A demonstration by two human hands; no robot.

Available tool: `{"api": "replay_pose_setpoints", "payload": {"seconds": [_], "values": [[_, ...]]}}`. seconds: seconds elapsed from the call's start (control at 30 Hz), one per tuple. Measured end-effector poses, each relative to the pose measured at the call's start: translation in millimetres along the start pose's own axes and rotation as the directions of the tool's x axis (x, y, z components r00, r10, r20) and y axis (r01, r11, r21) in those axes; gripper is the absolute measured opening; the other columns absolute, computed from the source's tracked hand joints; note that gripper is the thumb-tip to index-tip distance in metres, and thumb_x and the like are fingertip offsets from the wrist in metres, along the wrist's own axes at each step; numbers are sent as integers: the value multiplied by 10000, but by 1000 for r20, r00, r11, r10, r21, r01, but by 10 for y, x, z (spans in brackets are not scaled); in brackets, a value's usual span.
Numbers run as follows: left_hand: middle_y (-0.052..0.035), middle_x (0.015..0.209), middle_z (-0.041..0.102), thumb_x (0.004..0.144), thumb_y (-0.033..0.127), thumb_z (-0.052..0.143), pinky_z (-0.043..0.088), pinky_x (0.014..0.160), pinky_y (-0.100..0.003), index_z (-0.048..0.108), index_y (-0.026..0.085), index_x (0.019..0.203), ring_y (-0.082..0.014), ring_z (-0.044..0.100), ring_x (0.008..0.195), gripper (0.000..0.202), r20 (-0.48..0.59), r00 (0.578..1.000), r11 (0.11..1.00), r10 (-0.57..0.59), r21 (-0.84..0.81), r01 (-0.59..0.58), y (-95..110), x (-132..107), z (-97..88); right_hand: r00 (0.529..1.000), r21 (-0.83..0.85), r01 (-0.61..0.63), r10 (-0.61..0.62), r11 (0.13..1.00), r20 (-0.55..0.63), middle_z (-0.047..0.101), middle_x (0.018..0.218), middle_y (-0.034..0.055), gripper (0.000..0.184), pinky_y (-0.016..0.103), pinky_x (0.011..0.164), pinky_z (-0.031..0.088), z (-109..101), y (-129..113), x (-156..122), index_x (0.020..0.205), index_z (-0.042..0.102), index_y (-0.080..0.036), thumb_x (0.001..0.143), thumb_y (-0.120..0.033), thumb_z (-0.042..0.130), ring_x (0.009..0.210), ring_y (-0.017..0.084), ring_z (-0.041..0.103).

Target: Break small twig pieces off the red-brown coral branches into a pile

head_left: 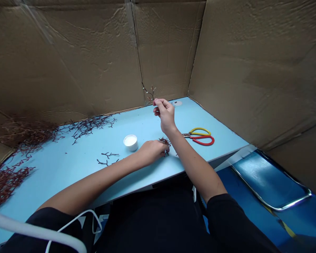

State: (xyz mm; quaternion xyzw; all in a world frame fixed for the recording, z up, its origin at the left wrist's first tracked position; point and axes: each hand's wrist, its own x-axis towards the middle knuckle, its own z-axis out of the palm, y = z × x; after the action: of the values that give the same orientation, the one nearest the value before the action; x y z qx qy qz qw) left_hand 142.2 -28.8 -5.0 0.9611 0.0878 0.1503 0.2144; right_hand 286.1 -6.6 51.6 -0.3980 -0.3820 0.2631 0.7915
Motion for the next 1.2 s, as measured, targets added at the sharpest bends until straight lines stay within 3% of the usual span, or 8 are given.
{"api": "replay_pose_setpoints", "payload": {"seconds": [0.33, 0.47, 0.57, 0.77, 0.9, 1.0, 1.07, 1.2], "values": [[-33, 834, 801, 779, 66, 801, 438, 696, -304, 791, 241, 790, -250, 723, 802, 175, 144, 976, 984, -162, -53, 171, 131, -32, -114, 997, 48, -59, 57, 997, 45, 665, 818, -22, 397, 225, 539, 404, 62, -80, -96, 786, 673, -220, 730, -577, 836, 611, 78, 552], [-38, 825, 803, 798, 50, 763, 445, 696, -303, 800, 230, 779, -233, 724, 783, 185, 111, 978, 978, -179, -87, 189, 194, -125, -123, 993, 52, -84, 79, 995, 92, 664, 826, -20, 392, 222, 542, 407, 78, -84, -129, 781, 672, -214, 707, -554, 852, 608, 77, 553], [-41, 798, 799, 847, 123, 760, 462, 685, -292, 816, 217, 818, -202, 709, 730, 113, 70, 978, 934, -195, -292, 207, 268, -284, -217, 985, 60, -122, 113, 991, 131, 666, 838, -16, 398, 222, 541, 410, 93, -80, -154, 789, 669, -215, 703, -558, 850, 605, 79, 554], [-57, 754, 756, 825, 332, 872, 440, 562, -244, 830, 184, 835, -144, 619, 626, 154, -138, 910, 645, -391, -746, 164, 192, -804, -722, 967, 39, -129, 118, 991, 227, 678, 853, -2, 382, 243, 547, 427, 164, -76, -277, 798, 674, -218, 745, -561, 832, 604, 94, 555], [-11, 720, 697, 705, 329, 967, 445, 551, -198, 808, 192, 798, -98, 564, 618, 230, -379, 700, 488, -606, -872, -49, -120, -1048, -986, 971, -86, 8, 12, 996, 237, 641, 747, -8, 321, 269, 575, 442, 216, -53, -406, 825, 718, -219, 818, -528, 801, 626, 126, 558], [6, 792, 691, 611, 332, 1028, 481, 586, -177, 790, 205, 826, -102, 618, 724, 345, -343, 581, 268, -738, -939, -214, -317, -1109, -1002, 962, -234, 171, -111, 957, 248, 622, 719, -4, 292, 295, 609, 463, 252, -19, -527, 830, 724, -223, 890, -506, 760, 655, 152, 567], [8, 812, 690, 576, 315, 1051, 486, 590, -176, 783, 199, 848, -104, 632, 751, 398, -279, 573, 154, -771, -954, -257, -380, -1115, -949, 940, -294, 284, -203, 913, 275, 653, 795, 17, 288, 313, 634, 485, 279, 2, -615, 820, 711, -228, 928, -494, 734, 691, 163, 585], [-10, 831, 709, 620, 293, 1044, 499, 621, -190, 786, 175, 879, -113, 649, 773, 383, -223, 649, 51, -727, -961, -273, -372, -1114, -823, 878, -348, 455, -349, 820, 327, 674, 850, 42, 252, 347, 649, 517, 337, 28, -781, 833, 697, -249, 982, -452, 694, 756, 199, 618]]}}
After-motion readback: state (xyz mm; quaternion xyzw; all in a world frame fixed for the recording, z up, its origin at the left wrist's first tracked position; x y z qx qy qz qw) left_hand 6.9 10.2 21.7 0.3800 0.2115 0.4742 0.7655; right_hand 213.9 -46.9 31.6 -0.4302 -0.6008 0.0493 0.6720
